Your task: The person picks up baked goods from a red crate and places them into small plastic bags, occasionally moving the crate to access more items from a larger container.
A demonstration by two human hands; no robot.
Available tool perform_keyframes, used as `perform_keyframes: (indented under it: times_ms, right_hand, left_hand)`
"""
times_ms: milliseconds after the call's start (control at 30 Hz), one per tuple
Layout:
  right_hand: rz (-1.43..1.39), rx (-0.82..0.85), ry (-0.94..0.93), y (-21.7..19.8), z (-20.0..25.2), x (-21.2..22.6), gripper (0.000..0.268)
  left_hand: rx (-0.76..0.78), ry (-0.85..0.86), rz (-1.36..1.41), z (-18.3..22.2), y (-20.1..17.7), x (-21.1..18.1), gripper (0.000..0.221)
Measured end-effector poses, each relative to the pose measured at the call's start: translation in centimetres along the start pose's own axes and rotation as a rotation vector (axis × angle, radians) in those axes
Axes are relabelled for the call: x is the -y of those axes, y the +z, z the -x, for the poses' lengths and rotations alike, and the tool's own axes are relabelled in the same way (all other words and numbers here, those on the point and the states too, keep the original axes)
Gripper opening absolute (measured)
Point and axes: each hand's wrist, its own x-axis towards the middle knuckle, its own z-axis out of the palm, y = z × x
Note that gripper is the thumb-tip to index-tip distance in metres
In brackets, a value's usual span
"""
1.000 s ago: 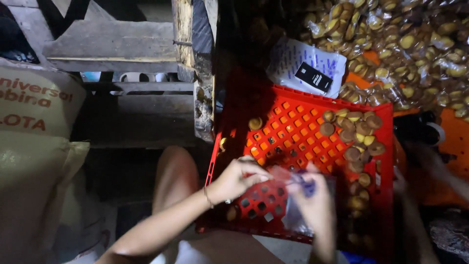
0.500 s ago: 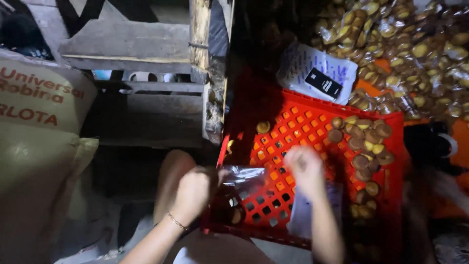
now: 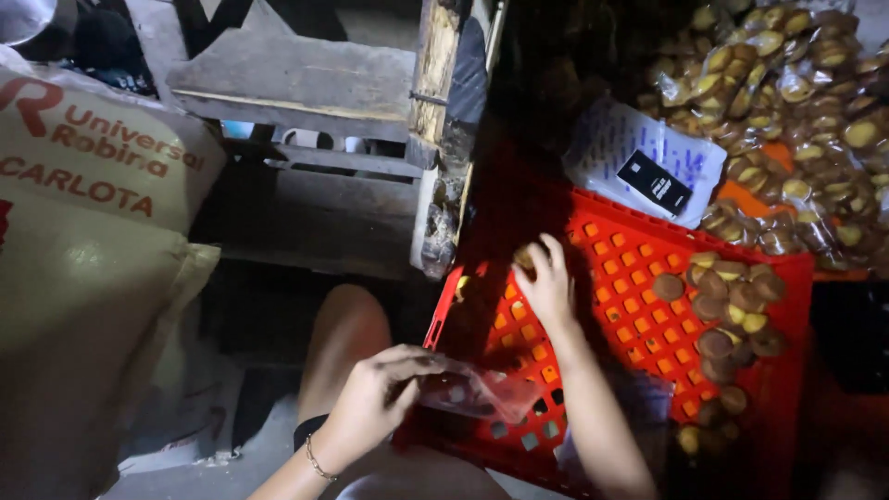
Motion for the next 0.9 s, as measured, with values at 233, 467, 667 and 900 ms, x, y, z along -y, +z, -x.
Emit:
perform_keyframes:
  times_ms: [233,467,667,900]
  right_hand:
    - [-0.264,-0.182,0.446,2.0,-8.4,2.2,0.053]
    - [-0.26,-0.557,0.349,-9.7,-9.0,5.7,0.021]
    - [0.202,-0.402,0.341,-11.1,5.3,-9.7,0.077]
    - [-0.099,-0.467,0.445,-12.9,3.9,-8.0,0.097]
  left_hand:
    - [0.07,0.054,0.081,-0.7,2.0,-0.6,0.037]
    - [0.008,0.008,0.125,-0.1,1.0,-0.2,0.044]
    - [0.012,0.046,0.102,-2.8,3.1,0.1,0.034]
    - [0.307,0.011,0.143,-11.4,11.9,2.4,0.021]
